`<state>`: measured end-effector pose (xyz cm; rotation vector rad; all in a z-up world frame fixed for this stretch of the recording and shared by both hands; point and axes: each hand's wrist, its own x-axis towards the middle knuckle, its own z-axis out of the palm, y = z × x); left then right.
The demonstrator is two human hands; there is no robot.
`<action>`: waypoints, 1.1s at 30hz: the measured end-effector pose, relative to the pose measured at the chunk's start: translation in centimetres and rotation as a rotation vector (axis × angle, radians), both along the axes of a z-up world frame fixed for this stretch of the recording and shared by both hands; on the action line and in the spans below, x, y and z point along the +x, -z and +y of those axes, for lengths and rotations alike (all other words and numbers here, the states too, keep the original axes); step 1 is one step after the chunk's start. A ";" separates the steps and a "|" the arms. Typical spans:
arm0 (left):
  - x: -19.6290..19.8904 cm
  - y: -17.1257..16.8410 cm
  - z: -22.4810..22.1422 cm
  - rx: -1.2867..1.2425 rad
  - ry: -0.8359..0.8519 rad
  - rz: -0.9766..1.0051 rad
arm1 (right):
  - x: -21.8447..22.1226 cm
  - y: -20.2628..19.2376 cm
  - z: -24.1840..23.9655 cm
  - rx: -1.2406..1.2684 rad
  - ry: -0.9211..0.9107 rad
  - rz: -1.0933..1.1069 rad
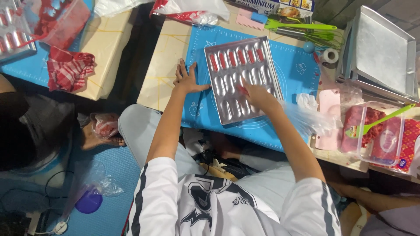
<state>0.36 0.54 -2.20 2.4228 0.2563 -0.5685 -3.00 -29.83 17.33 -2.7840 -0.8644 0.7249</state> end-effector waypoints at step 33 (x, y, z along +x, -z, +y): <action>0.5 0.2 -0.6 0.094 0.002 0.034 | 2.7 3.3 -9.1 0.311 0.428 0.024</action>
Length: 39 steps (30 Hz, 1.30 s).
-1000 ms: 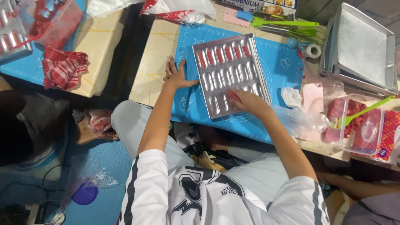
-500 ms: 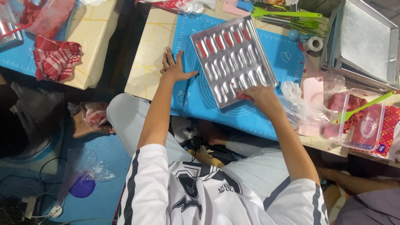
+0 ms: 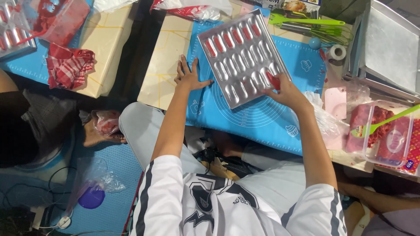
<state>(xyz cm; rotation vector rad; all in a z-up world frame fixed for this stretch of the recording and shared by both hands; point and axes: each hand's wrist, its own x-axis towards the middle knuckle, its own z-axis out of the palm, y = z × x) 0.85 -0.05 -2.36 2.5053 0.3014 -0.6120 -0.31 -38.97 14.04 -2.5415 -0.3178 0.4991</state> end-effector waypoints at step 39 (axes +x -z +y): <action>-0.1 -0.9 -0.4 -0.006 -0.019 0.017 | -4.9 -0.6 -11.9 0.011 0.267 -0.497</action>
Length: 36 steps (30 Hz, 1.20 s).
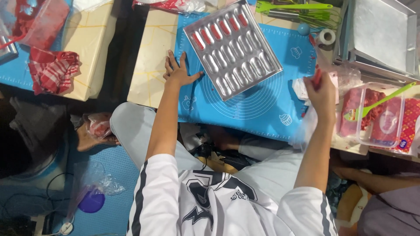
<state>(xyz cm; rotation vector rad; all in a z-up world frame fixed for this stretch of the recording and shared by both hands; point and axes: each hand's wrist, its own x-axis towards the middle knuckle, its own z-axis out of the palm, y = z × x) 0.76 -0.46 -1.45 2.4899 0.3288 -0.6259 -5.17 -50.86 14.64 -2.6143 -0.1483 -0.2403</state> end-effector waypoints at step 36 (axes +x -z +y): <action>-0.4 -0.2 0.3 -0.045 -0.012 -0.044 | -0.2 -0.8 11.0 0.555 -0.198 0.367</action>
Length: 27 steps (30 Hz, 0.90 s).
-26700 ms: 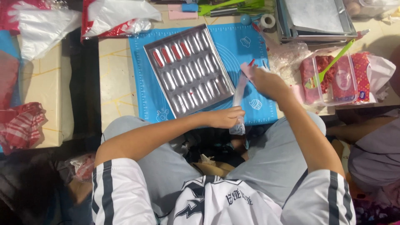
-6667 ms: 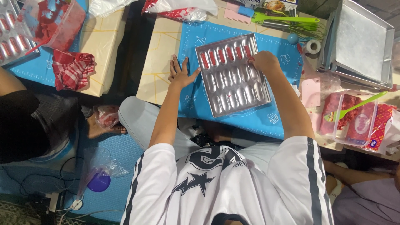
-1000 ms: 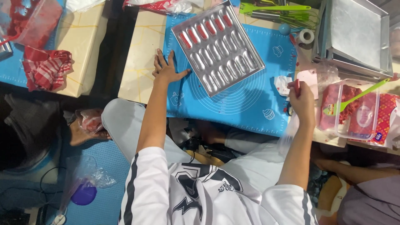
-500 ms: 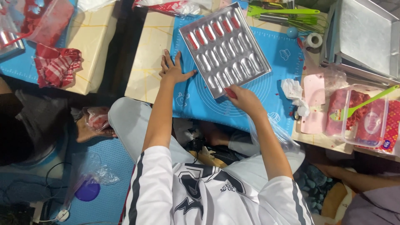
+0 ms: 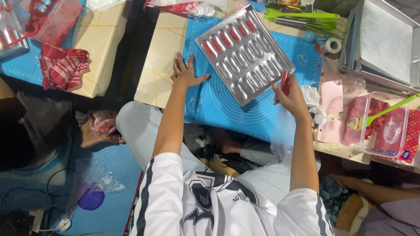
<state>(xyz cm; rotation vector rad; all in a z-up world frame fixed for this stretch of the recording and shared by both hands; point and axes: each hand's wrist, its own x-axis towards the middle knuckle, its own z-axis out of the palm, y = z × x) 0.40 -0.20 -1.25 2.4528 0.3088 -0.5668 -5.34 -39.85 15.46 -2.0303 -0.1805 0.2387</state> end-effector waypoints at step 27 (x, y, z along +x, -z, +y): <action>0.5 1.0 0.4 -0.010 -0.002 0.010 | 4.8 3.9 12.1 -0.889 -0.389 -0.065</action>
